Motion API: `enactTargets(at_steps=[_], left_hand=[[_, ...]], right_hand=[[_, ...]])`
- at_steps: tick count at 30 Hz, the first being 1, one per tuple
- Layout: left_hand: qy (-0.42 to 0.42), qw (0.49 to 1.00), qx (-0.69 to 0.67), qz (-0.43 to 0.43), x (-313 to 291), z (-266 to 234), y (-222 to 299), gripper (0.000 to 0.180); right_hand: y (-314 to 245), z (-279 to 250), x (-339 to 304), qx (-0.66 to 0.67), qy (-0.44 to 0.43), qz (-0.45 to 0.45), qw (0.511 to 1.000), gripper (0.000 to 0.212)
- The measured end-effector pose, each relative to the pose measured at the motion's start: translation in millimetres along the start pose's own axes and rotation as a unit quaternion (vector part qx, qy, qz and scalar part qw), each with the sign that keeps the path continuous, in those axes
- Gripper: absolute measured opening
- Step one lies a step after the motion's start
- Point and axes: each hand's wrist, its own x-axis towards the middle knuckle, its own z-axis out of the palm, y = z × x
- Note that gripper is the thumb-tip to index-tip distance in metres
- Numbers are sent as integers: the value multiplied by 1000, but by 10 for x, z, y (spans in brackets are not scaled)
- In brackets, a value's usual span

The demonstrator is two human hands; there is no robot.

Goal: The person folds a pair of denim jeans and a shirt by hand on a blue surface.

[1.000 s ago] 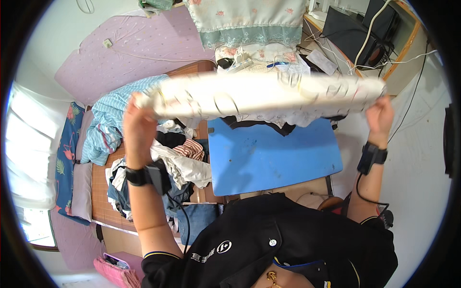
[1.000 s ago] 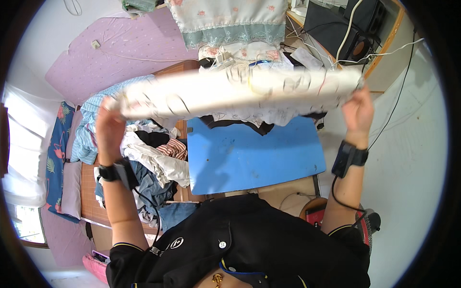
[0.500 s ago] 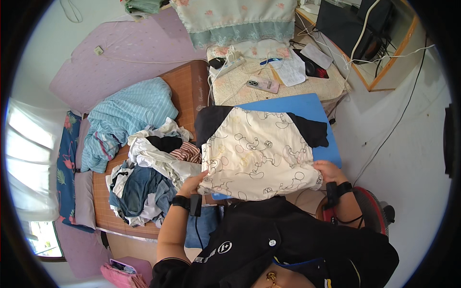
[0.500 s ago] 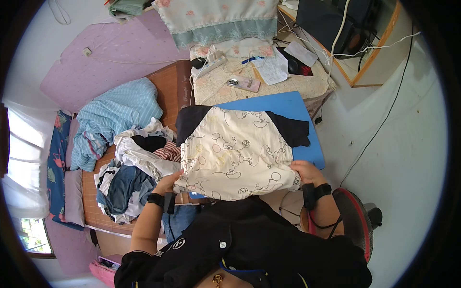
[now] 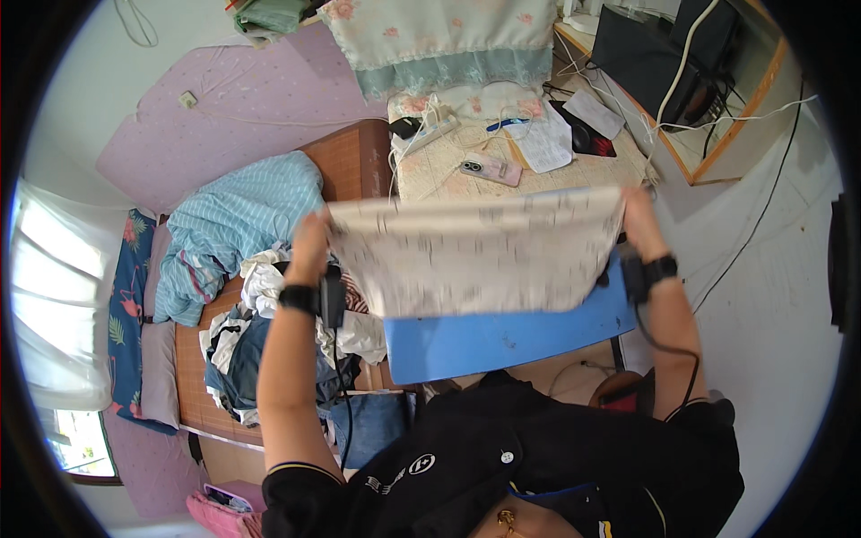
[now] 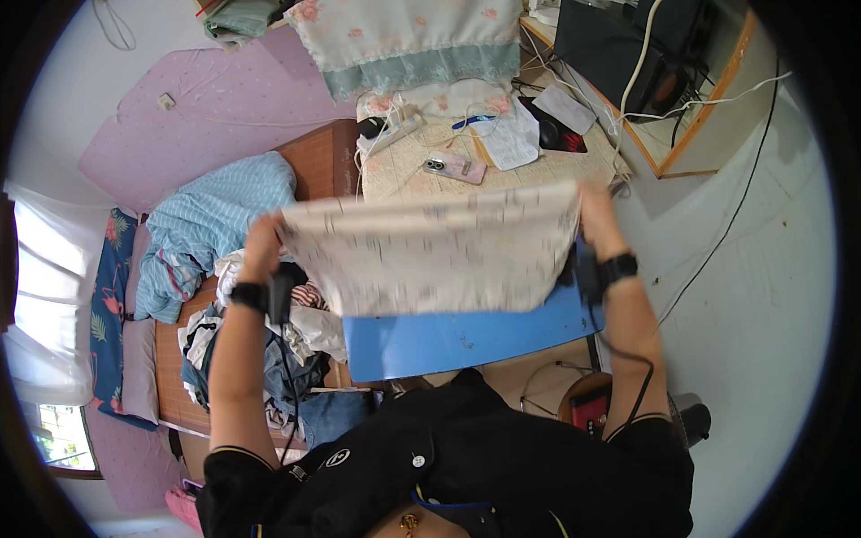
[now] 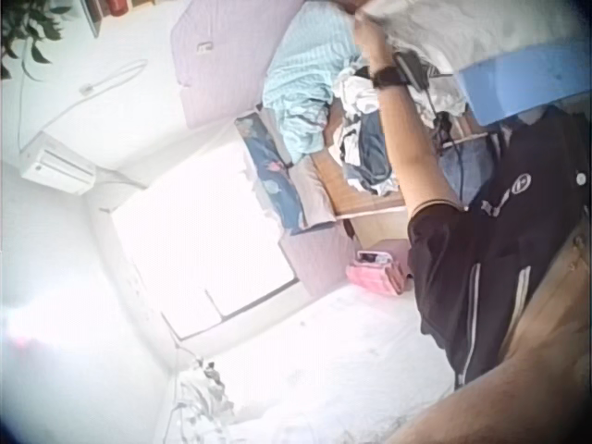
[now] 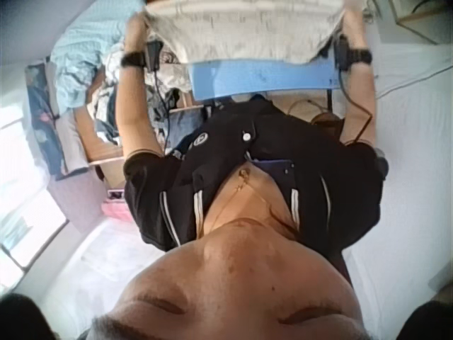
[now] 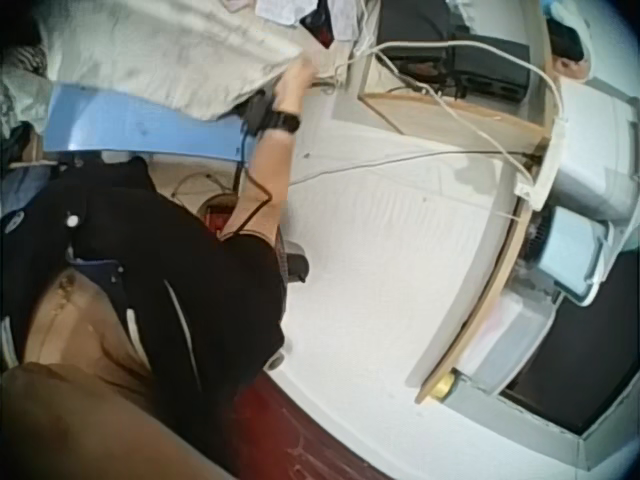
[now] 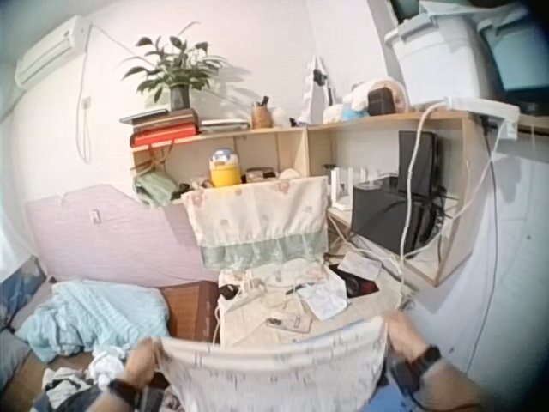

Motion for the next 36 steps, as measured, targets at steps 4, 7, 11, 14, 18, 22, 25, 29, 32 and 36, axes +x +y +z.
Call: enactTargets(at_steps=[4,7,11,14,18,22,25,29,32,36], left_hand=[[-1,975,-43,219,194,300,1361,17],[-1,961,-164,222,-59,251,1908,16],[-39,956,-191,220,-365,188,1671,18],[-22,976,-170,136,-599,258,1054,19],[-35,998,-36,-35,-969,296,-116,16],[-68,963,17,-261,-1412,275,-1170,9],[-71,937,32,-341,-1626,233,-1486,13],[-96,920,27,-380,-1610,312,-1380,20],[-112,931,34,-347,-1598,214,-1478,18],[-85,965,10,-248,-1620,202,-1413,16]], right_hand=[[-1261,-8,441,78,-35,-177,980,19],[-1863,164,69,100,-21,-245,964,23],[-1707,-7,-297,57,-28,-219,974,22],[-1009,-351,-459,56,-22,-156,986,16],[-3,-403,-960,-18,-41,79,996,22],[1141,-710,-1333,-231,-31,263,936,22],[1563,-740,-1603,-301,24,275,913,21],[1545,-764,-1639,-309,32,316,897,21],[1614,-839,-1563,-267,19,315,910,20],[1464,-758,-1591,-250,82,201,944,19]])
